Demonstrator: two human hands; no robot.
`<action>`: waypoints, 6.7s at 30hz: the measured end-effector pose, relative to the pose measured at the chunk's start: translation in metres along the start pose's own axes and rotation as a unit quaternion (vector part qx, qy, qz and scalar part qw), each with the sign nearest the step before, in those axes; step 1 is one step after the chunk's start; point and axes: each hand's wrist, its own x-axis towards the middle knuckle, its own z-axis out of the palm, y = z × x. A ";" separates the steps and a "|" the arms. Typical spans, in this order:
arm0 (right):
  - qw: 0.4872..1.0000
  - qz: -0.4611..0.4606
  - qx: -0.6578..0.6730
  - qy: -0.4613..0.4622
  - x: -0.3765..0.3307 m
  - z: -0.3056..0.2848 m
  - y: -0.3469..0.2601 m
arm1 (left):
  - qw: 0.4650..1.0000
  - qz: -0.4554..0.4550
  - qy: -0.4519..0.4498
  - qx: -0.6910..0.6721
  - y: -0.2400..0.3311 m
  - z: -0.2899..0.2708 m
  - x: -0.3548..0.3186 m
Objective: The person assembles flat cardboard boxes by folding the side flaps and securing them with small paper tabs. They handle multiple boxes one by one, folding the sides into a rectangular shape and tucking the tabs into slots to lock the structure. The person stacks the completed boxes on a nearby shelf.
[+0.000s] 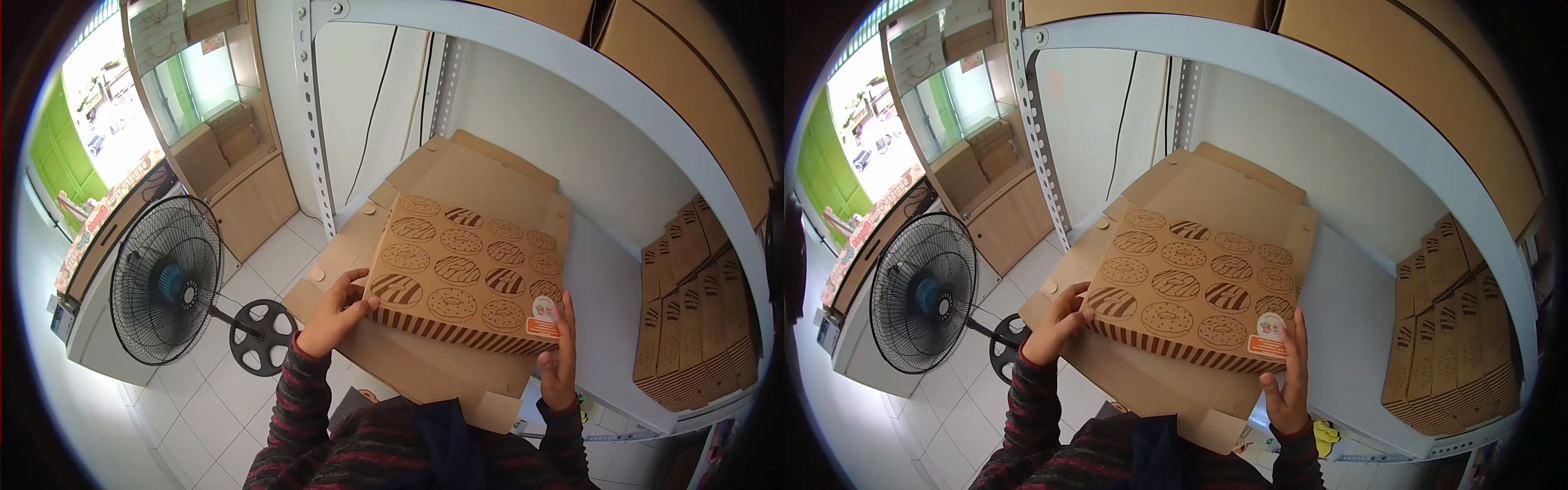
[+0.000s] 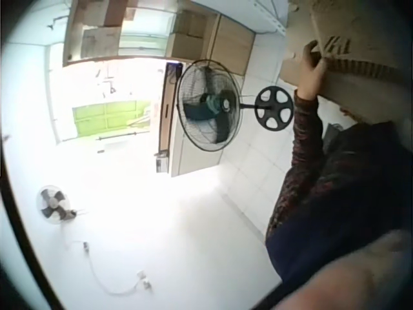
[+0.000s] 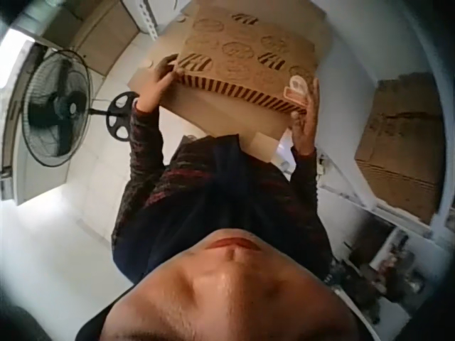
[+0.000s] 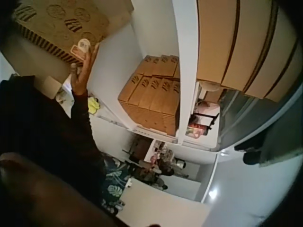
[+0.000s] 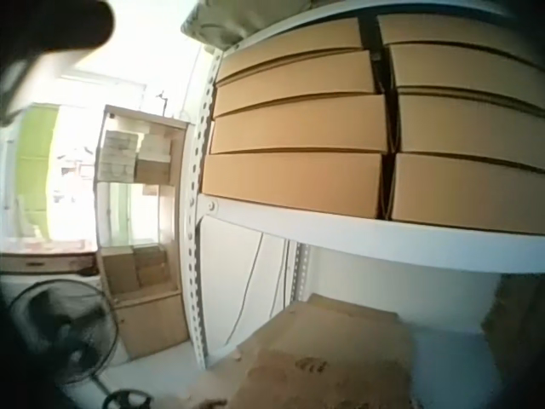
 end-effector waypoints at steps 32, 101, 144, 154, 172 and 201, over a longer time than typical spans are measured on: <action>0.700 0.234 0.616 0.276 -0.008 -0.049 0.027 | 0.944 0.114 -0.033 -0.309 0.004 0.036 -0.008; 0.822 -0.356 -0.161 -0.414 0.032 0.072 -0.054 | 0.834 0.125 0.372 0.389 -0.039 -0.031 -0.047; 0.968 0.009 -0.035 -0.249 0.122 -0.026 -0.057 | 0.844 0.352 -0.094 0.394 0.123 -0.032 -0.241; 0.958 0.001 -0.013 -0.287 0.123 -0.021 -0.061 | 0.951 0.192 -0.235 -0.049 -0.057 0.041 -0.119; 0.971 -0.116 -0.080 -0.191 0.104 -0.028 -0.087 | 0.969 0.070 0.203 0.119 0.007 -0.052 -0.099; 0.797 -0.456 -0.391 -0.062 0.059 -0.031 -0.137 | 0.951 0.153 -0.163 -0.214 -0.024 0.063 -0.021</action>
